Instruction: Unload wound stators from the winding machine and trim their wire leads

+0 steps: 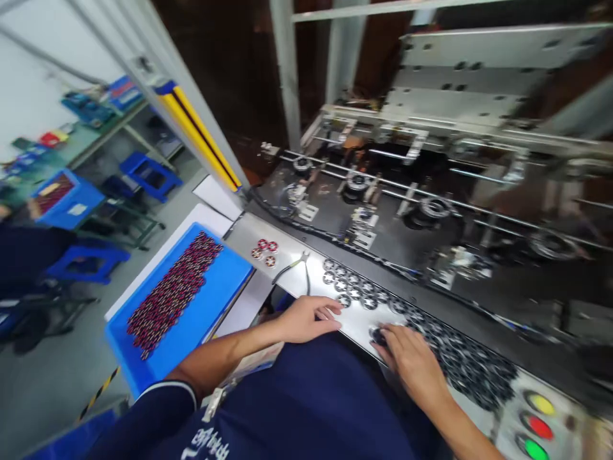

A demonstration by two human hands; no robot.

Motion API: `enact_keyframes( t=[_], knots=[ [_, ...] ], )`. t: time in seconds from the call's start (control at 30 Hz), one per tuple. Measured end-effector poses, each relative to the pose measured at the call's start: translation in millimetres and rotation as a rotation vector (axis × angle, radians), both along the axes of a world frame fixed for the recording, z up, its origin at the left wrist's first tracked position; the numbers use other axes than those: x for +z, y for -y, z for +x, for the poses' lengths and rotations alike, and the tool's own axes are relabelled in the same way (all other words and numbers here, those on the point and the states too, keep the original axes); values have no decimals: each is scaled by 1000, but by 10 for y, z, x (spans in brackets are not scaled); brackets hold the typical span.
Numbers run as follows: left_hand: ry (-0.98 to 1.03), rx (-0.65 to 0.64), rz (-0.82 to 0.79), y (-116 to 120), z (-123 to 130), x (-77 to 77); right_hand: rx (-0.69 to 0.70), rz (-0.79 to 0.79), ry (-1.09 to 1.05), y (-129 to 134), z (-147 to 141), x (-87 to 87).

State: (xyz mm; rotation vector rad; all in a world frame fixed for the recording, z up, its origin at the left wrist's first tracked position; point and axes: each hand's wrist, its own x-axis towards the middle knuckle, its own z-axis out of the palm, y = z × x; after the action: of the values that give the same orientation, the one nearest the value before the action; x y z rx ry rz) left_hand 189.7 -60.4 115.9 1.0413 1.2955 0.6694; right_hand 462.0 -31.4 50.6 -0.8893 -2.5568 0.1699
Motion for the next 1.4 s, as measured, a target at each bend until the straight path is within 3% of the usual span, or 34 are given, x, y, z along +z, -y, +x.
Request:
enact_keyframes(
  t=[0.1, 0.23, 0.37, 0.5, 0.67, 0.83, 0.93, 1.07, 1.23, 1.4],
  knots=[
    [51, 46, -44, 68, 14, -120, 147, 43, -75, -141, -166, 118],
    [269, 118, -113, 84, 52, -172, 277, -22, -253, -182, -563, 529],
    [801, 193, -92, 76, -1, -17, 324, -84, -353, -167, -972, 944],
    [961, 363, -42, 127, -52, 223, 306, -158, -411, -192, -1169, 1144],
    [952, 468, -10, 184, -1, 405, 250, -197, -498, -183, -1221, 1212],
    [758, 501, 40, 157, 72, 486, 178, -204, -558, -182, -1167, 1282],
    [694, 503, 39, 119, 78, 486, 202, -401, -538, -244, -1056, 1382],
    [677, 406, 47, 58, 39, 458, 267, -686, -498, -377, -889, 1508],
    [602, 307, 30, -30, -16, 459, 259, -789, -441, -555, -809, 1566],
    [632, 166, 18, -130, -22, 493, 419, -975, -344, -667, -825, 1614]
  ],
)
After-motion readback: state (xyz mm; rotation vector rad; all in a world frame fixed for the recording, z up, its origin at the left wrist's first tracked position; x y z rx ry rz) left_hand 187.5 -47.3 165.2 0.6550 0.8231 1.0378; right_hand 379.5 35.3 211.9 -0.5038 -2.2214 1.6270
